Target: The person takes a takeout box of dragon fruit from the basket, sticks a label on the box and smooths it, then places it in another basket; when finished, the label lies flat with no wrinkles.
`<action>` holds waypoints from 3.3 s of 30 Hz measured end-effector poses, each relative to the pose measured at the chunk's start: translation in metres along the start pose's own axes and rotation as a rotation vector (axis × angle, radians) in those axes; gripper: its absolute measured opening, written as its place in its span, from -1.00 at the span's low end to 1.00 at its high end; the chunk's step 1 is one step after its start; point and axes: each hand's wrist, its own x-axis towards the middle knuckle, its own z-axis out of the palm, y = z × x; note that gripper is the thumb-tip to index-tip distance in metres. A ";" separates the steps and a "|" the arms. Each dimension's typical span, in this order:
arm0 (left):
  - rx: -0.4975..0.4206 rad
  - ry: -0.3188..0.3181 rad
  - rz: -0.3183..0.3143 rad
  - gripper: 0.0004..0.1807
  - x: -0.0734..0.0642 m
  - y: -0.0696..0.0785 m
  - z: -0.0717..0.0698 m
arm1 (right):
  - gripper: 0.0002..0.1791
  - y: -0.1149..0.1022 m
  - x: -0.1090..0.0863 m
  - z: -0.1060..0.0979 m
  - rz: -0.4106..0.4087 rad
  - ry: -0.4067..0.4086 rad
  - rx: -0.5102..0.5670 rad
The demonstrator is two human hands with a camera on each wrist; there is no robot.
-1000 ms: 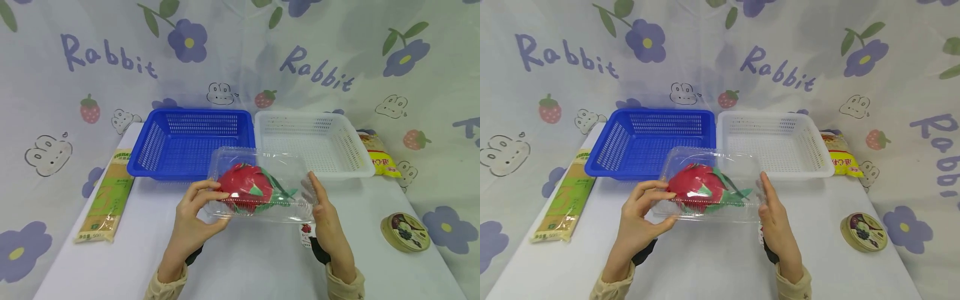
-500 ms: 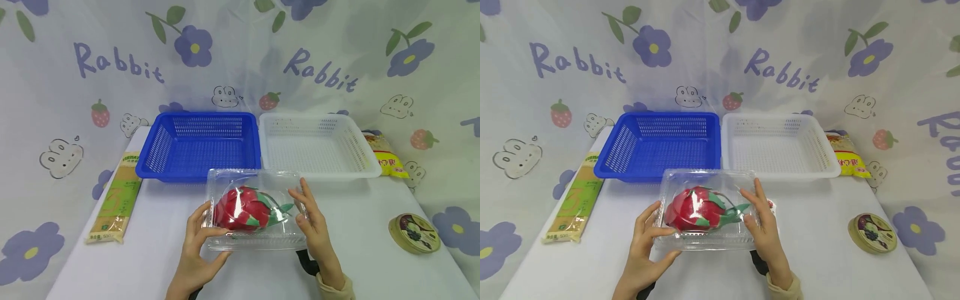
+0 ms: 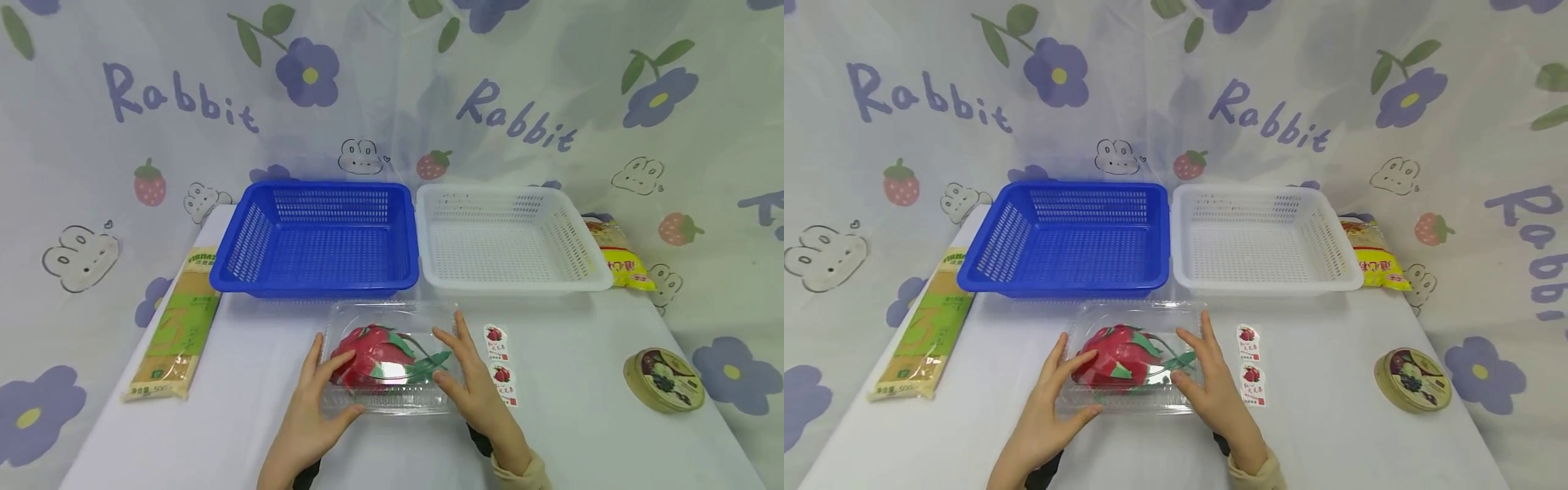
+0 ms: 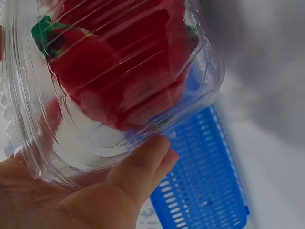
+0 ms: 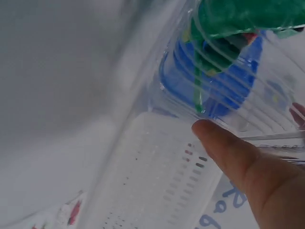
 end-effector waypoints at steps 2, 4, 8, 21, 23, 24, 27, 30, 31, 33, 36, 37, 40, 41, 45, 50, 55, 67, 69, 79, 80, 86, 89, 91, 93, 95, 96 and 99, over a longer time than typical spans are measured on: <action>0.004 0.005 -0.016 -0.17 0.000 -0.002 0.001 | -0.33 0.002 0.000 0.002 0.003 -0.014 -0.010; 0.003 0.012 -0.042 -0.19 -0.001 -0.003 0.003 | -0.34 0.003 0.000 0.003 0.000 -0.019 -0.018; -0.007 0.026 -0.118 -0.30 -0.001 0.000 0.007 | -0.34 0.004 0.000 0.003 0.006 -0.029 -0.068; -0.023 0.091 -0.216 -0.42 0.004 0.002 0.012 | -0.51 0.037 0.013 -0.036 0.407 0.206 -0.091; -0.031 0.095 -0.219 -0.42 0.004 0.001 0.013 | -0.45 0.042 0.013 -0.043 0.525 0.226 -0.169; -0.034 0.100 -0.219 -0.43 0.003 0.001 0.013 | -0.40 0.043 0.012 -0.045 0.572 0.220 -0.206; -0.034 0.119 -0.208 -0.44 0.004 0.000 0.013 | -0.23 0.047 0.012 -0.048 0.647 0.167 -0.304; -0.034 0.134 -0.189 -0.44 0.005 0.000 0.013 | -0.13 0.049 0.013 -0.047 0.666 0.120 -0.384; -0.034 0.137 -0.184 -0.44 0.005 0.000 0.013 | -0.12 0.049 0.013 -0.046 0.669 0.111 -0.397; -0.038 0.140 -0.177 -0.43 0.005 0.000 0.013 | -0.10 0.050 0.015 -0.046 0.680 0.101 -0.413; -0.046 0.139 -0.167 -0.43 0.006 0.000 0.013 | -0.10 0.049 0.016 -0.050 0.711 0.088 -0.409; -0.046 0.137 -0.165 -0.43 0.006 -0.001 0.014 | -0.09 0.049 0.015 -0.052 0.721 0.090 -0.404; -0.051 0.128 -0.164 -0.43 0.006 -0.002 0.015 | -0.09 0.049 0.013 -0.059 0.747 0.075 -0.392; -0.051 0.124 -0.166 -0.43 0.007 -0.003 0.016 | -0.09 0.049 0.011 -0.062 0.746 0.066 -0.385; -0.053 0.115 -0.175 -0.43 0.006 -0.004 0.017 | -0.09 0.043 0.005 -0.069 0.737 0.050 -0.306; -0.037 0.120 -0.176 -0.43 0.005 -0.005 0.018 | -0.34 0.025 0.001 -0.070 0.698 0.136 -0.213; -0.024 0.148 -0.180 -0.43 0.003 -0.003 0.020 | -0.66 0.001 0.002 -0.064 0.641 0.260 -0.105; 0.175 0.438 0.042 -0.47 0.003 0.020 0.034 | -0.52 -0.048 -0.001 -0.033 0.379 0.295 0.410; 0.141 0.489 0.166 -0.48 0.006 0.030 0.036 | -0.39 -0.054 -0.001 -0.029 0.330 0.268 0.477; -0.289 0.216 0.230 -0.65 0.012 0.071 0.051 | -0.31 -0.067 -0.008 0.000 0.109 0.165 0.623; -0.314 0.210 0.206 -0.67 0.013 0.072 0.052 | -0.36 -0.068 -0.009 0.003 0.097 0.159 0.644; -0.342 0.231 0.230 -0.74 0.016 0.073 0.052 | -0.68 -0.069 -0.013 0.015 0.002 0.104 0.688; -0.338 0.175 0.227 -0.72 0.014 0.073 0.052 | -0.74 -0.067 -0.012 0.015 -0.072 0.058 0.574; -0.329 0.127 0.221 -0.66 0.013 0.072 0.051 | -0.68 -0.066 -0.011 0.014 -0.115 0.024 0.475; -0.323 0.084 0.229 -0.58 0.013 0.070 0.050 | -0.61 -0.064 -0.010 0.012 -0.144 -0.011 0.397; -0.317 0.059 0.256 -0.51 0.013 0.068 0.049 | -0.56 -0.063 -0.009 0.010 -0.151 -0.056 0.366; -0.319 0.049 0.276 -0.48 0.014 0.067 0.049 | -0.53 -0.062 -0.009 0.009 -0.154 -0.075 0.359; -0.342 0.020 0.324 -0.40 0.015 0.065 0.047 | -0.48 -0.059 -0.008 0.006 -0.158 -0.115 0.366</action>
